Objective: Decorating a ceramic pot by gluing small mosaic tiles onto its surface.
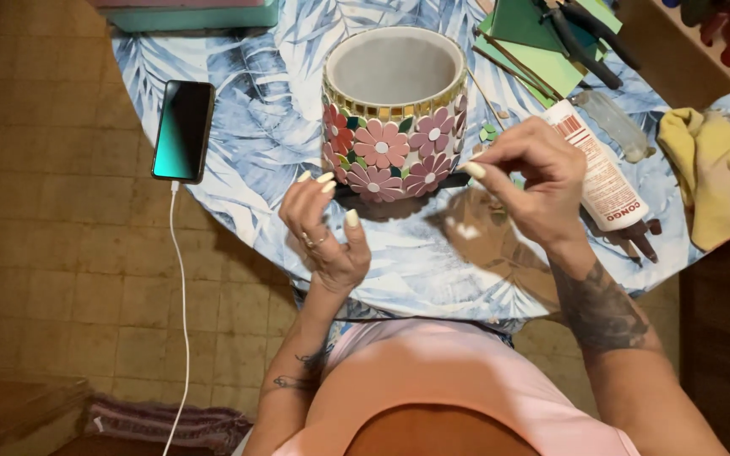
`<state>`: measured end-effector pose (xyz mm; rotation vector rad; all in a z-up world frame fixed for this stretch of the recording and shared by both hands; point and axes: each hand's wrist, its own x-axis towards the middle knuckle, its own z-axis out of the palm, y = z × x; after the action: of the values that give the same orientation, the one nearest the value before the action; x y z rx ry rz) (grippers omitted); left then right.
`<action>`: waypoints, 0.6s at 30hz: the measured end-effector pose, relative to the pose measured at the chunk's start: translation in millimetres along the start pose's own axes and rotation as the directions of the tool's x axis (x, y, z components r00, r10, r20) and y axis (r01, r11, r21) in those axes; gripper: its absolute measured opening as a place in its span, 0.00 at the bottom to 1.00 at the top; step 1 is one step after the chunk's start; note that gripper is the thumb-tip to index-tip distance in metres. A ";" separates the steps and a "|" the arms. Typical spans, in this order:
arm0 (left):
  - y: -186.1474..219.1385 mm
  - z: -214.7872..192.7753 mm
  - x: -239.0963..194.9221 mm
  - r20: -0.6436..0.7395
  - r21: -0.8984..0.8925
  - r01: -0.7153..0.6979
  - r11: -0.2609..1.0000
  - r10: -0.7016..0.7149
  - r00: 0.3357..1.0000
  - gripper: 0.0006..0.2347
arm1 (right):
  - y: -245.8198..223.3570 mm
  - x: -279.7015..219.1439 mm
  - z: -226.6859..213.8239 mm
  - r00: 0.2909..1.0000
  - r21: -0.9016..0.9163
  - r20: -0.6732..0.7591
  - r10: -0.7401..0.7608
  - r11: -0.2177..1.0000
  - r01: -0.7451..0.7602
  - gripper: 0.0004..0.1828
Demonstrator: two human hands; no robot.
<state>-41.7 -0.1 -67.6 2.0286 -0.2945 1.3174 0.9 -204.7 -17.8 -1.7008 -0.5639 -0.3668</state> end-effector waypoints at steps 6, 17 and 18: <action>11.3 4.7 5.5 0.005 -0.065 0.005 0.998 -0.005 1.000 0.10 | -9.7 14.5 18.7 0.983 -0.093 0.086 -0.162 0.981 0.170 0.05; 12.0 8.1 7.9 0.024 -0.095 0.024 0.995 -0.021 0.999 0.08 | 0.4 1.5 46.2 0.985 -0.129 -0.087 -0.150 0.982 0.138 0.04; 11.9 7.8 9.2 0.026 -0.083 0.018 0.996 -0.016 1.000 0.09 | -0.6 -1.3 50.1 0.986 -0.106 -0.122 -0.113 0.989 0.100 0.04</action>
<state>-38.2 -12.4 -56.5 1.9753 -0.3373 1.2500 -3.7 -155.9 -28.3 -1.7322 -0.5513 -0.5844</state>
